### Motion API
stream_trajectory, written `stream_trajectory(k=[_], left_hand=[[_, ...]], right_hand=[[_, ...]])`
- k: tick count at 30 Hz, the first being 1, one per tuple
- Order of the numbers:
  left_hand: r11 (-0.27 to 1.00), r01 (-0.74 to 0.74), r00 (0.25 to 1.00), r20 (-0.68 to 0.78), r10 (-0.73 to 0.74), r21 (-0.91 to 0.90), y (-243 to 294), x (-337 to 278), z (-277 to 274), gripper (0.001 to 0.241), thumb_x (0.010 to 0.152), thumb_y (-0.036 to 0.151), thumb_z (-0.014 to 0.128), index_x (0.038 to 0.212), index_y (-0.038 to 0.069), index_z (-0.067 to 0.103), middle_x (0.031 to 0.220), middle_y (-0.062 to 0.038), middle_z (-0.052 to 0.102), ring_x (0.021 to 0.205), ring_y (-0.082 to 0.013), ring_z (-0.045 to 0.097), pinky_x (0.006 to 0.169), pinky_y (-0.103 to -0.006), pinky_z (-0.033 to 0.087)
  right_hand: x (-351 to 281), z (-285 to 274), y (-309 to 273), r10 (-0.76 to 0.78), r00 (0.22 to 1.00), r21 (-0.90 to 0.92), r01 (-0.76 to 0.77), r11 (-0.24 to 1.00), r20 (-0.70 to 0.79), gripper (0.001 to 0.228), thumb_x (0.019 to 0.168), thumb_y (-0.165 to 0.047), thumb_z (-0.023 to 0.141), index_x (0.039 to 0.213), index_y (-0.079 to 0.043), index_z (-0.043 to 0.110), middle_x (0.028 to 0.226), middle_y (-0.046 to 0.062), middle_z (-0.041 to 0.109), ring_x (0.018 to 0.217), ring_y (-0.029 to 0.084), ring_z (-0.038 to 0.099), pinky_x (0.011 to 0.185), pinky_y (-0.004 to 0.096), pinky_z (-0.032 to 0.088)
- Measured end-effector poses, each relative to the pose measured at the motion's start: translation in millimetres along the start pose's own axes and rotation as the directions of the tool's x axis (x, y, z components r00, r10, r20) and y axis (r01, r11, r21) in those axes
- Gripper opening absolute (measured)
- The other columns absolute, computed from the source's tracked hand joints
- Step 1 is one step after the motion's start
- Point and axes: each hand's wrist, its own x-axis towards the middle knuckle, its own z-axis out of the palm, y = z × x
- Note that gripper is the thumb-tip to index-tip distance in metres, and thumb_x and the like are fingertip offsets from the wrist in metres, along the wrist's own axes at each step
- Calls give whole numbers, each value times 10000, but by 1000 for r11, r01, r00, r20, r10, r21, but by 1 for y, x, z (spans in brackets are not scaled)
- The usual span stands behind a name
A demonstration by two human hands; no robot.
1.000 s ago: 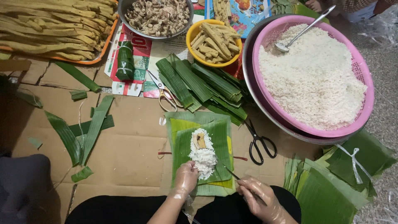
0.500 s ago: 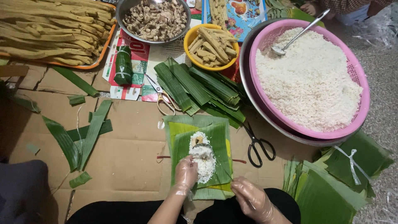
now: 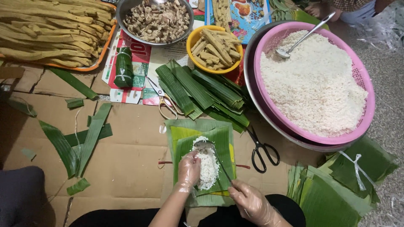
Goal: Wrapping sticky rice and fillings in leaves to make traditional dumplings
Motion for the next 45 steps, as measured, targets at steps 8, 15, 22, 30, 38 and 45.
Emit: stream_trajectory(k=[8,15,22,30,38,45], left_hand=[[999,-43,999,-31,44,21,-1,16,2,433,936,108,606,1367,60,607,1172,-124,708,619,-103,588,541,-228,554],[998,-9,998,-65,5,-64,3,18,-6,325,910,95,612,1224,58,691,995,-79,745,813,-186,698,748,-312,587],[974,-226,948,-225,227,29,-28,37,7,323,923,154,565,1175,27,722,1107,-154,753,949,-307,718,848,-386,570],[988,-144,984,-101,150,63,-5,27,-7,243,992,94,552,1156,24,718,1062,-114,685,791,-175,657,696,-272,607],[994,29,998,48,-34,106,24,-5,-34,380,995,152,581,1372,128,615,1378,-99,628,1201,-221,644,1090,-354,529],[975,71,994,65,-86,211,26,-12,-29,382,968,-12,562,1343,48,604,1288,-163,665,1031,-228,723,935,-286,633]], right_hand=[[1,0,3,-3,1000,71,4,997,-17,449,702,51,683,1142,-20,633,1207,216,681,917,312,757,773,334,641],[-10,23,14,-65,998,-31,65,997,-23,269,793,-19,709,1061,-14,684,1134,243,703,928,297,766,788,332,662],[5,14,3,-179,983,39,177,983,49,380,819,-14,688,1187,-15,590,1303,285,604,1063,343,727,874,377,639],[-36,43,22,-133,988,25,135,991,-79,292,841,5,686,1129,-31,669,1300,200,650,1054,236,753,845,280,663],[-55,7,21,898,415,665,-631,399,-145,152,1012,14,530,1057,107,641,851,286,797,671,302,830,581,339,737],[-43,18,22,868,494,783,-522,338,-45,139,996,0,516,1044,92,608,743,282,768,549,323,791,490,376,725]])
